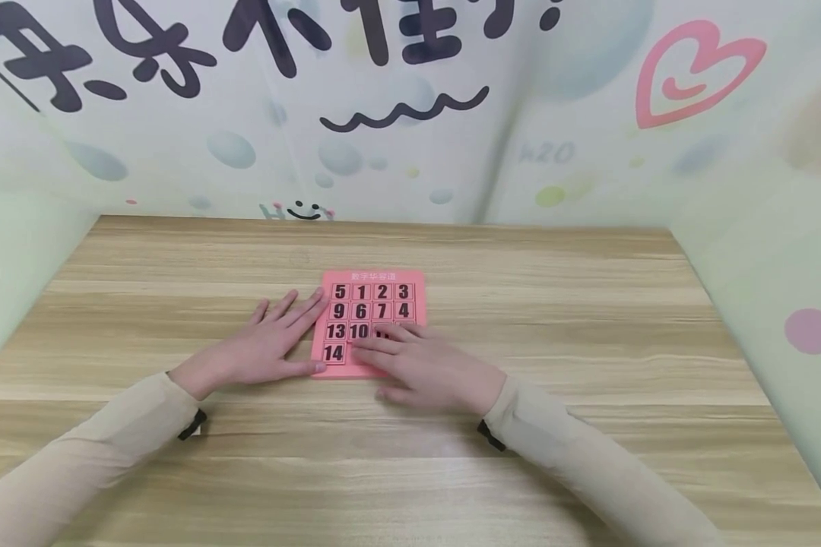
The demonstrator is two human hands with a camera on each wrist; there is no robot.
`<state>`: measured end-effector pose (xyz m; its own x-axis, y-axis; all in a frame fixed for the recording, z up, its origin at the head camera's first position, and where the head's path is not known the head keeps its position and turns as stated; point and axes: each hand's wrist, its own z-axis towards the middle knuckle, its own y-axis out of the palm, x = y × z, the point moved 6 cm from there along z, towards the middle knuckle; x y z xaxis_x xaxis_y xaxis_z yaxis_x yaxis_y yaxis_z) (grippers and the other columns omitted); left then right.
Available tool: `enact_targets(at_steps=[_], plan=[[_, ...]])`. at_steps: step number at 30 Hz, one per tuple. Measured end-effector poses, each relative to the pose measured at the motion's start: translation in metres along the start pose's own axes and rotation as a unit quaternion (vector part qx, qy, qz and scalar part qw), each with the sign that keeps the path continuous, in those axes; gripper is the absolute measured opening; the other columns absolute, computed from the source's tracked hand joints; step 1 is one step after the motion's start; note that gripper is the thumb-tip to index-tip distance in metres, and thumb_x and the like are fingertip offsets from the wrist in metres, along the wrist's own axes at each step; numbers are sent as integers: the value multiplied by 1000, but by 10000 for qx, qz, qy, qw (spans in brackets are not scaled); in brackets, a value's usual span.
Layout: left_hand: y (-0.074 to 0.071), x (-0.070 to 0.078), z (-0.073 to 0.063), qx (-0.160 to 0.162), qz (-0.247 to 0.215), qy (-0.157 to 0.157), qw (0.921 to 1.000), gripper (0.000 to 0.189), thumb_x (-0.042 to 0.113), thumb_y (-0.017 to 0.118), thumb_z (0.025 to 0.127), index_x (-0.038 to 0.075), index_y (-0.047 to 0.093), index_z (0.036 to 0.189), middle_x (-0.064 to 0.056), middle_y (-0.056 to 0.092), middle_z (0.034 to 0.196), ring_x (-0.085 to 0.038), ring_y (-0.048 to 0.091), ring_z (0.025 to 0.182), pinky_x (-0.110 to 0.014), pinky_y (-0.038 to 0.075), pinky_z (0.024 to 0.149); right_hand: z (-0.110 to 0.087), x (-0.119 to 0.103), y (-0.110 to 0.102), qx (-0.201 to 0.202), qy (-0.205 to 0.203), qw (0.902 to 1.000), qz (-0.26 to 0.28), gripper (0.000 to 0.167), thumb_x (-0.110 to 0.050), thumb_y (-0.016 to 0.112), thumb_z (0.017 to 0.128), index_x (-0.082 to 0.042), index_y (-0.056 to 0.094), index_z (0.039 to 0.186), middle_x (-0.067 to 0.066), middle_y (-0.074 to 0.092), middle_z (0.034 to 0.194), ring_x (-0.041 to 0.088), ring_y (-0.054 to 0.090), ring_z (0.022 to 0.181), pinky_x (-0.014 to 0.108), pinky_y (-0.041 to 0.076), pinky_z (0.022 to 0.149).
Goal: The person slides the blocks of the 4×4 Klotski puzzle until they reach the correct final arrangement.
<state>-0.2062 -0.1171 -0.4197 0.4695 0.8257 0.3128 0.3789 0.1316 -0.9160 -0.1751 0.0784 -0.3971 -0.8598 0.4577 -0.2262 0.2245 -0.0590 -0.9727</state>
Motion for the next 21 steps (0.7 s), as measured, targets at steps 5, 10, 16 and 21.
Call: enact_targets(at_steps=[5,10,16,21], plan=[[1,-1,0,15,-7,4,10000,94,65,48,90,11,9,156,-7,-1,161,-40,-4,144,-64,-3,110,6,-3,1,-173,-66,9996,-190,60,-39,52,98,-12,38,150,5,36,153,29,21,143,46,12,116],[2,-1,0,69,-45,33,10000,94,65,49,90,11,9,156,-7,0,161,-41,-3,143,-65,-3,109,9,-7,2,-298,-78,9993,-192,60,-38,52,98,-12,37,150,4,35,154,30,20,143,48,11,116],[2,-1,1,31,-85,-11,10000,94,66,48,90,13,6,156,-5,-2,161,-40,-4,144,-64,-4,110,11,-9,2,-374,-84,9991,-188,60,-38,52,98,-12,38,150,3,33,154,30,20,144,49,9,116],[1,0,1,68,-96,17,9999,94,64,50,90,11,8,156,-6,-1,161,-41,-3,144,-65,-3,109,13,-10,3,-357,-120,9991,-214,61,-38,53,97,-13,37,150,2,33,155,29,19,144,49,9,116]])
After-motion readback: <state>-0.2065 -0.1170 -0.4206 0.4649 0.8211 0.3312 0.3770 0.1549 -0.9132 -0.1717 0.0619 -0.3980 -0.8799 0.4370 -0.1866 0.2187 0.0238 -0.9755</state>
